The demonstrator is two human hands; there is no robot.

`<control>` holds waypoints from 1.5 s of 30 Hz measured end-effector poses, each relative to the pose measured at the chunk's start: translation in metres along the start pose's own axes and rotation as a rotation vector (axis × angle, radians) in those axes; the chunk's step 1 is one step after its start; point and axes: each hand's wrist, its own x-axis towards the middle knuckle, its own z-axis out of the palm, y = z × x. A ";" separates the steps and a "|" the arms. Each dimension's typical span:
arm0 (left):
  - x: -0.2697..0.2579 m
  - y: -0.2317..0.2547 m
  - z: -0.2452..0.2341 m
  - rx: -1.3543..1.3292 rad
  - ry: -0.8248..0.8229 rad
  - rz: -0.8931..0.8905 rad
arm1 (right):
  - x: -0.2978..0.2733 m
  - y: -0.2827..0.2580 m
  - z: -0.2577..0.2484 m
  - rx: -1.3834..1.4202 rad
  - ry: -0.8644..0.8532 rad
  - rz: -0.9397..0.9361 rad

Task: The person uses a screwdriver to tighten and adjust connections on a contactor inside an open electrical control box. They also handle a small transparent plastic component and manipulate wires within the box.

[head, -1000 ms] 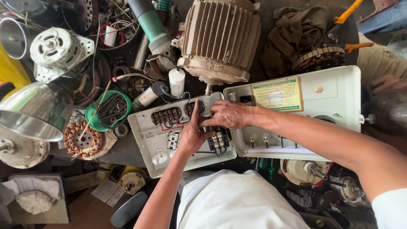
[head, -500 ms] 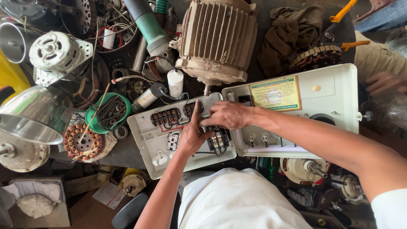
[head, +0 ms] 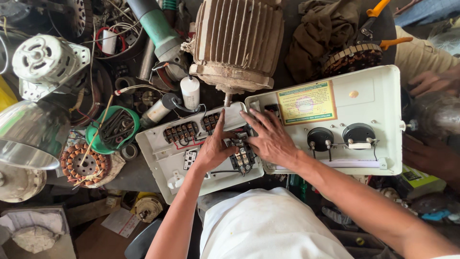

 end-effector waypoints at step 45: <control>0.017 -0.007 0.061 0.152 0.543 -0.136 | 0.015 -0.003 0.003 0.038 0.008 0.061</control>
